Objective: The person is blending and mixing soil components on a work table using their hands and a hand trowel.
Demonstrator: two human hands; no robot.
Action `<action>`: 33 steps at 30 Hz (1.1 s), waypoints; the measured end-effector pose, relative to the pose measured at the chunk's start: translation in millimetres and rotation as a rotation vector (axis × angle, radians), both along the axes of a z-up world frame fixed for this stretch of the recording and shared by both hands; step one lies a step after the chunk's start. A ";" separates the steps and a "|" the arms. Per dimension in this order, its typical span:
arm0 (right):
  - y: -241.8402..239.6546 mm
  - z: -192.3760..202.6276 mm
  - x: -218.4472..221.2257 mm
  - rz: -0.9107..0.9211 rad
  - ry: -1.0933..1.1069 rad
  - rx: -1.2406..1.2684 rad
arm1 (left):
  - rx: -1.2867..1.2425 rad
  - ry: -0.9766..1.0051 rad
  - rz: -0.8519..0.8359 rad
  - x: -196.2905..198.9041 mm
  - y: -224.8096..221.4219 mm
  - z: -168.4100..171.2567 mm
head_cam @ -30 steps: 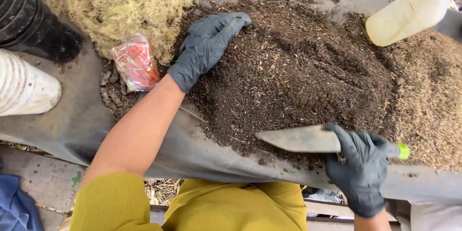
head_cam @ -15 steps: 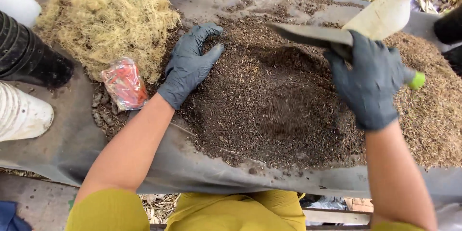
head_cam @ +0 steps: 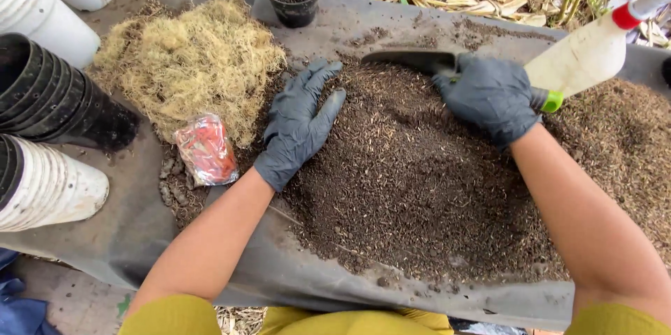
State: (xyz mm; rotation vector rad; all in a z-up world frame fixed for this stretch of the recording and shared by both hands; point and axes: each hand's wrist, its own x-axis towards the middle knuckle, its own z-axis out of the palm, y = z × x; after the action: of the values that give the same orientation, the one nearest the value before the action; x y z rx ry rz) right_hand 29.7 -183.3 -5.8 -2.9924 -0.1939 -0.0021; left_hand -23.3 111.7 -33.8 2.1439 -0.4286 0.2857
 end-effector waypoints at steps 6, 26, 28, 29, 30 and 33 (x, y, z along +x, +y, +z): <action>-6.3 34.2 -33.6 0.204 -0.247 -0.038 | -0.111 -0.185 -0.043 -5.9 -7.6 6.4; -107.5 -18.5 -177.9 -0.049 -0.720 -0.021 | 0.427 -0.017 -0.225 -20.4 -13.7 -8.4; -131.4 -23.0 -187.9 -0.160 -0.736 -0.089 | 0.359 -0.024 -0.231 -20.6 -13.2 -14.2; -140.6 -23.8 -192.1 -0.275 -0.722 -0.219 | 0.314 -0.051 -0.215 -19.5 -12.7 -20.2; -149.7 -24.8 -195.0 -0.387 -0.705 -0.348 | 0.270 -0.077 -0.196 -17.7 -11.8 -25.8; -197.3 -72.3 -198.8 -0.477 -0.724 -0.659 | 0.293 -0.108 -0.174 -17.2 -13.3 -25.5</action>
State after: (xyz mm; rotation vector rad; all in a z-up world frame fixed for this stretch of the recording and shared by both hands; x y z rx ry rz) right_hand -169.1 -380.6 -78.1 -3.4124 0.5612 -1.3032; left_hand -40.5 98.4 -59.3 2.3626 -0.7548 0.2527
